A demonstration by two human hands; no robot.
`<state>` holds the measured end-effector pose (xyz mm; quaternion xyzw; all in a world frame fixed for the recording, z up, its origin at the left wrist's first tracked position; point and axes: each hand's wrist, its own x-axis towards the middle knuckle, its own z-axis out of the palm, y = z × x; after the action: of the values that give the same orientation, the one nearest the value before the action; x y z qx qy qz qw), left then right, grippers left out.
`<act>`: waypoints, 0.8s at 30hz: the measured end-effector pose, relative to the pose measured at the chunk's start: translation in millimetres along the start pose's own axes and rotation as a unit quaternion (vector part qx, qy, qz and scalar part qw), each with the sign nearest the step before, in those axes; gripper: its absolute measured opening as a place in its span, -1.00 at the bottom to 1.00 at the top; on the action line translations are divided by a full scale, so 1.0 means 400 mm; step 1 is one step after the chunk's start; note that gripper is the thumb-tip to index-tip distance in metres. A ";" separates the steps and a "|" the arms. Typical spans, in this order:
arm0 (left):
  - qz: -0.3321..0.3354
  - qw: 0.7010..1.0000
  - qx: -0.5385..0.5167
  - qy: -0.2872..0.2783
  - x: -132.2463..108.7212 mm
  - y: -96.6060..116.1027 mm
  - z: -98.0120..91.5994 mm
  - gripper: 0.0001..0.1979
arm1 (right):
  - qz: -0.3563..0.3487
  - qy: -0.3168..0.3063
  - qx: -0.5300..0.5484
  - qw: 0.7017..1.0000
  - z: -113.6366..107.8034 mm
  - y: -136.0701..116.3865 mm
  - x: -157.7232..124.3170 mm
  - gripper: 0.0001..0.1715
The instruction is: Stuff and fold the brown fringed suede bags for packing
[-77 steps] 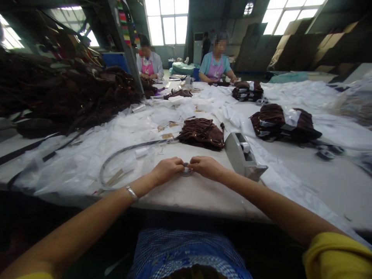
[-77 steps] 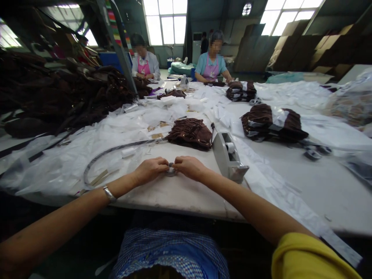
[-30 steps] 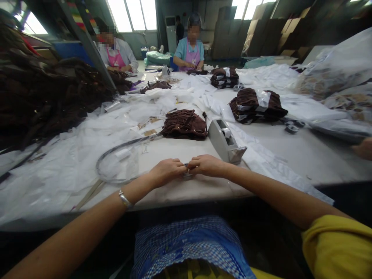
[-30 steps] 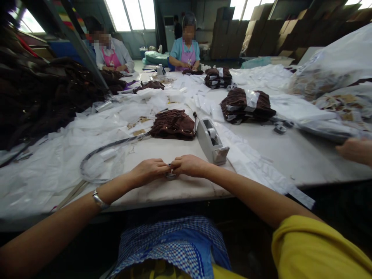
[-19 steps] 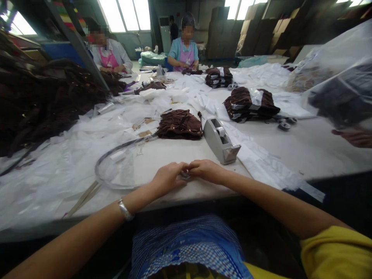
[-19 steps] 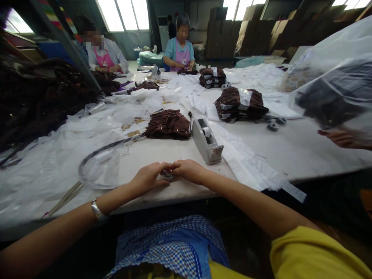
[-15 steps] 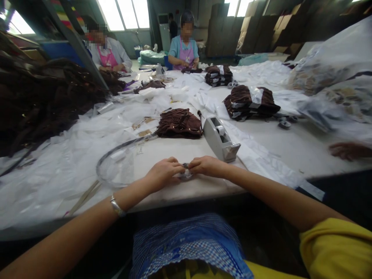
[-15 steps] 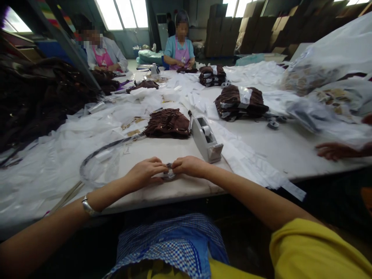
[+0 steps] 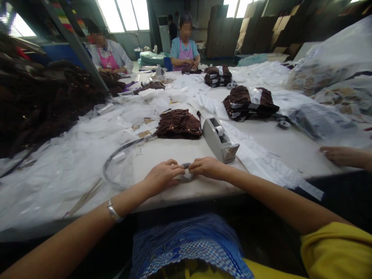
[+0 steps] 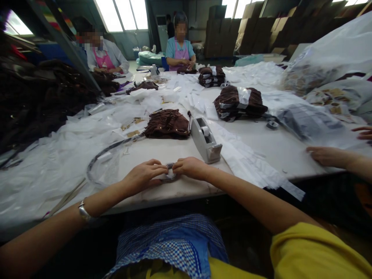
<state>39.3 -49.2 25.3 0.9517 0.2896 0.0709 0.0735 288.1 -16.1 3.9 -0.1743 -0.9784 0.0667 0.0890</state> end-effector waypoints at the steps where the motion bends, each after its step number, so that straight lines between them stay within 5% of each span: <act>1: 0.013 1.000 0.020 -0.004 -0.001 -0.005 -0.004 -0.81 | -0.014 -0.004 -0.002 1.000 -0.007 0.008 0.001 -0.70; 4: -0.035 0.999 0.036 0.001 0.012 0.004 0.003 -0.86 | -0.019 -0.010 -0.033 0.999 -0.016 0.004 0.006 -0.66; 10: -0.228 0.969 -0.083 0.049 0.044 0.069 0.048 -0.75 | 0.101 0.022 -0.075 0.992 0.008 -0.070 0.002 -0.73; 12: -0.206 0.970 -0.117 0.048 0.038 0.069 0.051 -0.74 | 0.090 0.019 -0.049 0.995 0.014 -0.070 -0.004 -0.78; 17: -0.020 0.999 -0.025 0.030 0.006 0.000 0.018 -0.52 | 0.005 0.024 -0.014 1.000 0.007 -0.019 -0.013 -0.77; 21: 0.063 0.997 0.038 -0.009 0.019 -0.047 -0.005 -0.73 | -0.055 0.013 -0.018 0.998 -0.011 0.009 -0.005 -0.76; 24: 0.052 0.998 0.030 -0.020 0.048 -0.042 -0.002 -0.84 | -0.046 0.008 -0.051 0.998 -0.023 -0.002 -0.002 -0.77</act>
<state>45.9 -24.6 24.8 0.9684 0.2403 0.0467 0.0473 290.5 -16.3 12.9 -0.1340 -0.9867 0.0109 0.0910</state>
